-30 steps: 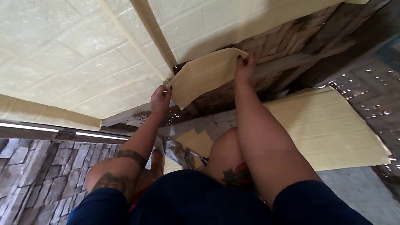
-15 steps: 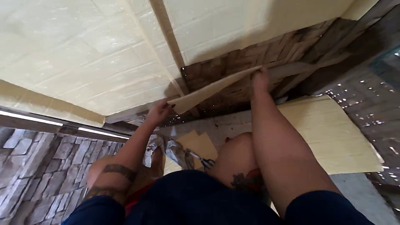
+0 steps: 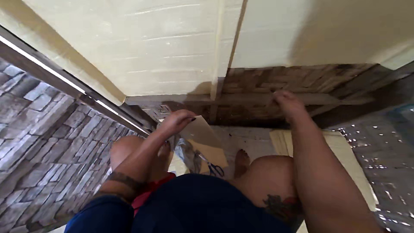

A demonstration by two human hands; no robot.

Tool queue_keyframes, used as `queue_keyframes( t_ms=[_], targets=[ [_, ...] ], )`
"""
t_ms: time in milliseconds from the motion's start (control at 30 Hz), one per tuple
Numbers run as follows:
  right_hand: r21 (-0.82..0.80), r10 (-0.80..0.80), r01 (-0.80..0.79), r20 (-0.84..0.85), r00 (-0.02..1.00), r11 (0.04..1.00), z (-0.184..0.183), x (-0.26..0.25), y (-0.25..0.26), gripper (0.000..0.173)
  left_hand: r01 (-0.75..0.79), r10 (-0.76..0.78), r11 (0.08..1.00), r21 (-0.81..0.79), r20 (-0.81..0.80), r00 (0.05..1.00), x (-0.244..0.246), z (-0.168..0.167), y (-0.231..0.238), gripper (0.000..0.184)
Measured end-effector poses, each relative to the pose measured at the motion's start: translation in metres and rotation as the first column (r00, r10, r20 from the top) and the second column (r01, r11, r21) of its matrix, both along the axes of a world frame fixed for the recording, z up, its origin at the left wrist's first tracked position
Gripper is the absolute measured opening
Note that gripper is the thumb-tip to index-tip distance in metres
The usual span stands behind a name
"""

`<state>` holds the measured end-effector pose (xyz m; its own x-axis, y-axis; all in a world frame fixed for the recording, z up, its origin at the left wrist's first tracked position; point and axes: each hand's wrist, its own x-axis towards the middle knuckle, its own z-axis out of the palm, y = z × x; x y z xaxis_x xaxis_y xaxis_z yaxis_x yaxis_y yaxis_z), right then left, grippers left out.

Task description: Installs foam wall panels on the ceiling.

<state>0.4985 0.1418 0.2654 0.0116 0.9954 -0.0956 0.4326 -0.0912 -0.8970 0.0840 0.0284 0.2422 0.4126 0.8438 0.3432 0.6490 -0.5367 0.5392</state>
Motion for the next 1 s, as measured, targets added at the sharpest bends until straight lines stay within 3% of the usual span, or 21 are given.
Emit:
queue_keyframes(
  t_ms=[67, 133, 200, 267, 400, 567, 667, 900, 1000],
  targets=[
    [0.031, 0.288, -0.29, 0.062, 0.956, 0.956, 0.018, -0.047, -0.03, 0.032, 0.02, -0.019, 0.999, -0.036, 0.027, 0.999, 0.004, -0.017, 0.0, 0.021],
    [-0.006, 0.569, -0.583, 0.23, 0.79, 0.812, 0.026, -0.092, -0.062, 0.04, 0.058, -0.056, 0.996, -0.073, 0.029, 0.998, 0.009, -0.032, -0.001, 0.022],
    [-0.203, 0.702, -0.7, 0.443, 0.558, 0.685, 0.029, -0.126, -0.095, 0.071, 0.08, -0.078, 0.988, -0.134, 0.021, 0.997, 0.016, -0.038, -0.003, 0.024],
    [-0.359, 0.757, -0.696, 0.504, 0.416, 0.622, 0.03, -0.145, -0.119, 0.086, 0.117, -0.113, 0.981, -0.152, 0.035, 0.993, 0.022, -0.043, -0.004, 0.024],
    [-0.358, 0.72, -0.641, 0.492, 0.488, 0.679, 0.008, -0.155, -0.131, 0.08, 0.254, -0.247, 0.964, -0.083, 0.085, 0.965, 0.025, -0.056, -0.002, 0.022],
    [-0.303, 0.703, -0.639, 0.396, 0.591, 0.707, -0.021, -0.155, -0.111, 0.036, 0.297, -0.29, 0.952, -0.076, 0.088, 0.953, 0.017, -0.067, 0.002, 0.023],
    [-0.27, 0.684, -0.632, 0.374, 0.626, 0.726, -0.03, -0.159, -0.101, 0.03, 0.227, -0.222, 0.969, -0.099, 0.061, 0.973, 0.016, -0.07, 0.001, 0.024],
    [-0.152, 0.555, -0.534, 0.26, 0.79, 0.832, -0.038, -0.166, -0.088, 0.027, -0.132, 0.099, 0.971, 0.201, 0.165, 0.981, 0.018, -0.068, 0.006, 0.032],
    [-0.175, 0.535, -0.51, 0.161, 0.829, 0.842, -0.044, -0.173, -0.086, 0.03, -0.123, 0.091, 0.985, 0.122, 0.24, 0.967, 0.02, -0.067, 0.003, 0.027]
  ],
)
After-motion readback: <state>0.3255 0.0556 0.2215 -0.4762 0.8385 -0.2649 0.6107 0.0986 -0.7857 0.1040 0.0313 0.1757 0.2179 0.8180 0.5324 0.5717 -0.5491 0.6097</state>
